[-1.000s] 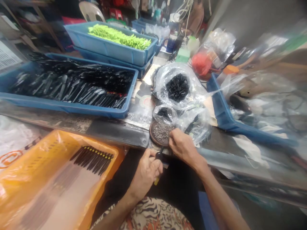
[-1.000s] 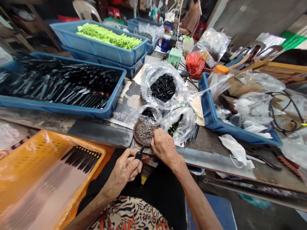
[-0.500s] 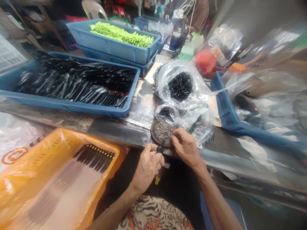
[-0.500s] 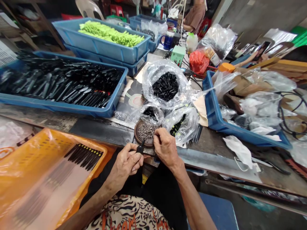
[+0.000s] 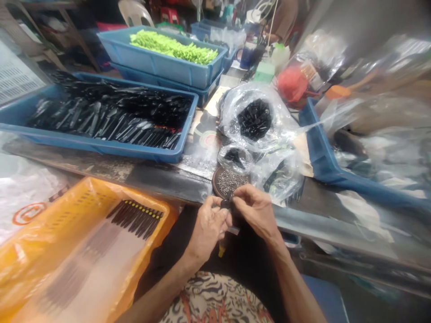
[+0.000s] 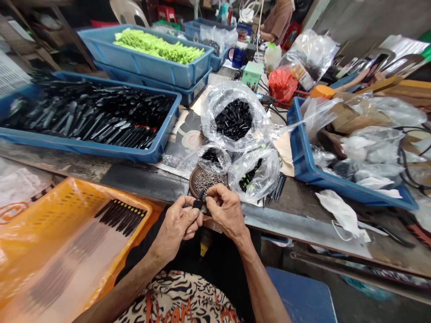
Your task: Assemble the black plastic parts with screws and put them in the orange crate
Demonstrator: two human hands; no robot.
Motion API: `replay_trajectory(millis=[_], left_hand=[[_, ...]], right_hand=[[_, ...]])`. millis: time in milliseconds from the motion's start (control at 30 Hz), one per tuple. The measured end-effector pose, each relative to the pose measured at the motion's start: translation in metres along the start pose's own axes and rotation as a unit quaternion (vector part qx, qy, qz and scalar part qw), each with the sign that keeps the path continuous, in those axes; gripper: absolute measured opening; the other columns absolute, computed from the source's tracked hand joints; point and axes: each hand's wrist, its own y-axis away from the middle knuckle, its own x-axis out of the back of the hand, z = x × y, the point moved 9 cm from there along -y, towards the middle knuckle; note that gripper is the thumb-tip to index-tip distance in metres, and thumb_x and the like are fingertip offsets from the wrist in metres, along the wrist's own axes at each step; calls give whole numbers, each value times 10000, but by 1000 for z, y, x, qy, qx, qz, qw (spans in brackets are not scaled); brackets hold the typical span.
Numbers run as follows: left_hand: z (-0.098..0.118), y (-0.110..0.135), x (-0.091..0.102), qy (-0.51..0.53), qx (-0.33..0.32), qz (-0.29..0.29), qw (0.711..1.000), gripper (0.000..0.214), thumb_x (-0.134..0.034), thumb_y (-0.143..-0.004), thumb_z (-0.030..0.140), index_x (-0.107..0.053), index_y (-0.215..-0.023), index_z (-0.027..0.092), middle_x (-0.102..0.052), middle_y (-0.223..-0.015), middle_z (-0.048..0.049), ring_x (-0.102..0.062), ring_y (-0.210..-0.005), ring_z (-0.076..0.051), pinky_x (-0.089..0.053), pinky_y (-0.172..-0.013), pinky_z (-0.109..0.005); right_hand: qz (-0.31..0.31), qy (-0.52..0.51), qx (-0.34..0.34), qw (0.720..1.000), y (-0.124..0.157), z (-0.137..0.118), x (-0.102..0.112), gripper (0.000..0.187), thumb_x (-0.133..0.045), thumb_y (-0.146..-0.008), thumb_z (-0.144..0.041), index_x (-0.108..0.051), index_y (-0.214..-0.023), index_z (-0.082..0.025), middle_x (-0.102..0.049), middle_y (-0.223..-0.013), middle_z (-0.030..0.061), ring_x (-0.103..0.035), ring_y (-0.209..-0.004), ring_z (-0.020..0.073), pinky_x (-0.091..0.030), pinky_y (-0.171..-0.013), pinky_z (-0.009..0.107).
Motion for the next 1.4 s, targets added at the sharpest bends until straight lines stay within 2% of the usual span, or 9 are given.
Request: replay_trajectory(millis=[167,300,433,633,833,1033,1133,1267,1400], left_hand=[[0,-2,1,10,-7,4,1000,192,-513,-832,326,-384,-895,198,-516,-635,48,-307,-439,-20,-209,-382,-111],[-2,-3,1,14,3,9,1000,201,-523,-822,332,-389,-896,202,-517,-631,52,-311,-431,-20,-219,-380,-109],[-1,-4,-1,23,-3,5,1000,204,-526,-816,333,-385,-881,201,-503,-617,60,-309,-420,-20,-206,-373,-110],[1,-3,0,-4,-13,13,1000,202,-525,-811,335,-391,-879,200,-467,-580,78,-343,-412,-29,-228,-373,-113],[7,0,2,-72,-57,38,995,105,-479,-837,259,-407,-873,192,-435,-571,84,-379,-450,-45,-303,-433,-147],[20,4,3,-236,-137,73,959,58,-429,-853,183,-462,-899,196,-512,-643,36,-526,-594,-107,-409,-580,-210],[23,6,0,-275,-171,74,943,89,-413,-862,176,-474,-922,203,-568,-703,12,-569,-632,-127,-422,-620,-227],[20,8,-3,-304,-188,68,932,119,-401,-876,192,-481,-963,208,-624,-809,-31,-624,-722,-161,-434,-669,-245],[17,9,-5,-372,-200,72,903,194,-368,-889,205,-489,-1040,202,-642,-865,-77,-640,-799,-204,-438,-700,-277]], right_hand=[[8,20,15,1000,3,-5,3,54,-505,-780,-181,-544,-743,-172,-526,-618,-24,-451,-503,96,-370,-476,205],[-13,46,54,997,9,-17,0,88,-473,-821,-151,-532,-760,-175,-532,-712,3,-493,-618,118,-401,-573,228],[9,24,74,997,17,-25,1,105,-476,-839,-134,-540,-767,-178,-534,-714,-3,-505,-639,116,-401,-600,232],[24,-35,27,999,23,-17,0,64,-533,-805,-166,-594,-800,-185,-583,-685,-14,-511,-546,99,-409,-503,211],[3,-59,44,997,30,-14,-7,139,-484,-844,-131,-616,-846,-177,-585,-766,17,-566,-692,131,-449,-620,243],[12,-76,7,997,33,-7,-10,93,-503,-829,-145,-584,-843,-189,-580,-729,-7,-548,-596,112,-447,-551,215],[32,-73,-10,997,33,-5,-6,59,-515,-804,-147,-552,-792,-192,-564,-660,-27,-519,-546,106,-429,-511,202],[36,-60,-9,998,34,-5,-4,68,-505,-801,-147,-507,-751,-194,-521,-628,-35,-479,-528,102,-403,-496,200],[34,-41,2,999,38,-5,-5,94,-477,-827,-150,-476,-744,-194,-480,-652,-30,-444,-543,101,-377,-503,205]])
